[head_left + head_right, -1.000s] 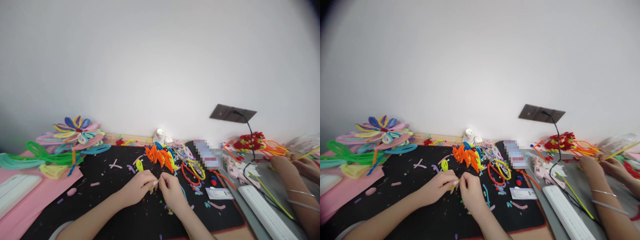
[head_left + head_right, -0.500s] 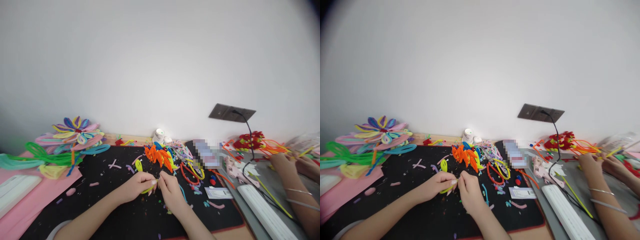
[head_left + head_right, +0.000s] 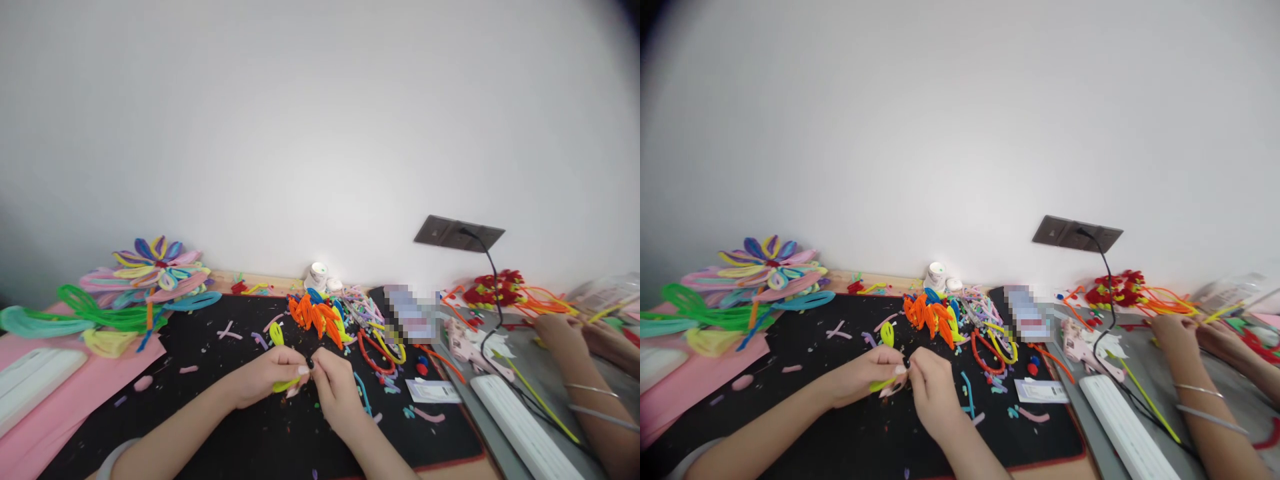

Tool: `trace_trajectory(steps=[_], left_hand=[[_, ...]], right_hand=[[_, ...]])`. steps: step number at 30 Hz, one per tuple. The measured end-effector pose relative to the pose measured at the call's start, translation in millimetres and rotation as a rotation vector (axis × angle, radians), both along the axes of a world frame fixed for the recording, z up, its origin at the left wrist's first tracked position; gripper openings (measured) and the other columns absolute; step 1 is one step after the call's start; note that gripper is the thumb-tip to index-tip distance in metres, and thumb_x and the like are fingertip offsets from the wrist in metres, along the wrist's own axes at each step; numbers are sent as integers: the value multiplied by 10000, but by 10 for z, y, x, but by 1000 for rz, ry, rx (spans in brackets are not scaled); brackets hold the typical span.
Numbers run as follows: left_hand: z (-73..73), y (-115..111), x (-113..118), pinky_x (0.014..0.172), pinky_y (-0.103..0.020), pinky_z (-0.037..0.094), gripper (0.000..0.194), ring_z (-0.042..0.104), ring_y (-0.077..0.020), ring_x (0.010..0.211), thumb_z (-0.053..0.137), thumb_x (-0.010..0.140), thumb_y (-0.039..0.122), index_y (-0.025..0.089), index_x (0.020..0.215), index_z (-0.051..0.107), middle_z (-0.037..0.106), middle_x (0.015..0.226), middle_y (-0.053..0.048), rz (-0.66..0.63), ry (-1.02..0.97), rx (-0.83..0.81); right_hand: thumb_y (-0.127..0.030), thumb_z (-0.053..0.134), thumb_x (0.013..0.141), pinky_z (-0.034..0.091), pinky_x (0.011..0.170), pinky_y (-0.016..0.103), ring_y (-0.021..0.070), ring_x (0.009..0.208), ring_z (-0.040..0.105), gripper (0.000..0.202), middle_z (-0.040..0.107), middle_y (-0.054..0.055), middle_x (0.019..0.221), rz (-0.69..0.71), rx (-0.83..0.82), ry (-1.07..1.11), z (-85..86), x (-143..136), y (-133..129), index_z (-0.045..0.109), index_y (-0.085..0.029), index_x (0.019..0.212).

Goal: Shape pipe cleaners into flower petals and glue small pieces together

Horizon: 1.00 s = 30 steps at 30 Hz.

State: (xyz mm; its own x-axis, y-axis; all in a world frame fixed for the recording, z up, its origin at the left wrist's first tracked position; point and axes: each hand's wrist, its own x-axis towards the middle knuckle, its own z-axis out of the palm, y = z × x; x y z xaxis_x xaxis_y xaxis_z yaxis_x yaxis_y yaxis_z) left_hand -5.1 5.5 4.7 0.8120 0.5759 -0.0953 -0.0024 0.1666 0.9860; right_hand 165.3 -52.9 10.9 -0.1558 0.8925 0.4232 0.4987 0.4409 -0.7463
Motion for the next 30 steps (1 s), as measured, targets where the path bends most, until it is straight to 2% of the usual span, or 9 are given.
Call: trace_trajectory(steps=[2, 4, 7, 9, 12, 16, 21, 26, 30], left_hand=[[5, -24, 23, 582, -264, 345, 501, 460, -133, 567, 540, 958, 576, 181, 650, 560, 529, 602, 13, 113, 107, 347], [-9, -45, 38, 636, -276, 375, 488, 521, -153, 633, 397, 1059, 397, 178, 655, 562, 571, 659, -15, 223, 216, 803], [-60, -49, 45, 622, -283, 383, 483, 559, -171, 648, 294, 1089, 225, 168, 750, 633, 630, 711, -43, 296, 314, 1338], [-101, -32, 47, 616, -293, 396, 484, 576, -185, 641, 292, 1093, 193, 166, 776, 657, 644, 701, -46, 317, 353, 1532], [-145, -6, 51, 617, -301, 416, 459, 592, -201, 651, 317, 1094, 187, 167, 813, 679, 659, 701, -45, 326, 358, 1627], [-141, 0, 50, 660, -291, 437, 405, 604, -200, 698, 361, 1074, 169, 173, 846, 695, 682, 750, -52, 322, 327, 1497], [-52, 23, 60, 662, -278, 402, 341, 587, -186, 686, 468, 997, 193, 187, 704, 643, 630, 698, -37, 262, 290, 1001], [-17, 63, 71, 611, -274, 368, 431, 499, -153, 589, 573, 935, 481, 188, 619, 581, 579, 606, -2, 147, 111, 400], [-22, 65, 51, 571, -257, 332, 532, 436, -117, 533, 686, 823, 643, 170, 602, 584, 560, 559, 12, 80, 46, 126]], right_hand=[[-262, 420, 977, 283, 533, 289, 143, 547, 386, 322, 387, -52, 605, -71, -96, 46, -51, 11, 46, 326, -259, 669], [-303, 435, 960, 282, 517, 287, 142, 534, 377, 334, 389, -50, 577, -100, -235, 120, -106, 22, 92, 357, -260, 638], [-346, 463, 925, 237, 461, 272, 123, 463, 322, 364, 358, -60, 517, -114, -472, 280, -160, 23, 135, 377, -261, 582], [-355, 501, 894, 174, 429, 257, 96, 407, 240, 354, 317, -84, 478, -136, -647, 412, -164, 19, 146, 388, -259, 572], [-345, 555, 842, 113, 412, 236, 68, 381, 159, 308, 297, -109, 457, -136, -830, 575, -137, 23, 151, 414, -251, 585], [-331, 560, 831, 119, 407, 223, 64, 391, 162, 287, 289, -115, 472, -95, -769, 599, -126, 39, 158, 416, -247, 597], [-314, 517, 882, 245, 463, 255, 114, 484, 310, 311, 342, -76, 542, -105, -311, 277, -131, 38, 142, 379, -255, 609], [-232, 454, 908, 271, 515, 272, 134, 544, 367, 289, 376, -60, 582, -120, -99, 65, -59, 27, 85, 318, -258, 654], [-199, 439, 934, 281, 534, 277, 133, 548, 385, 295, 371, -61, 598, -75, -44, 11, -6, 19, 43, 324, -252, 667]])
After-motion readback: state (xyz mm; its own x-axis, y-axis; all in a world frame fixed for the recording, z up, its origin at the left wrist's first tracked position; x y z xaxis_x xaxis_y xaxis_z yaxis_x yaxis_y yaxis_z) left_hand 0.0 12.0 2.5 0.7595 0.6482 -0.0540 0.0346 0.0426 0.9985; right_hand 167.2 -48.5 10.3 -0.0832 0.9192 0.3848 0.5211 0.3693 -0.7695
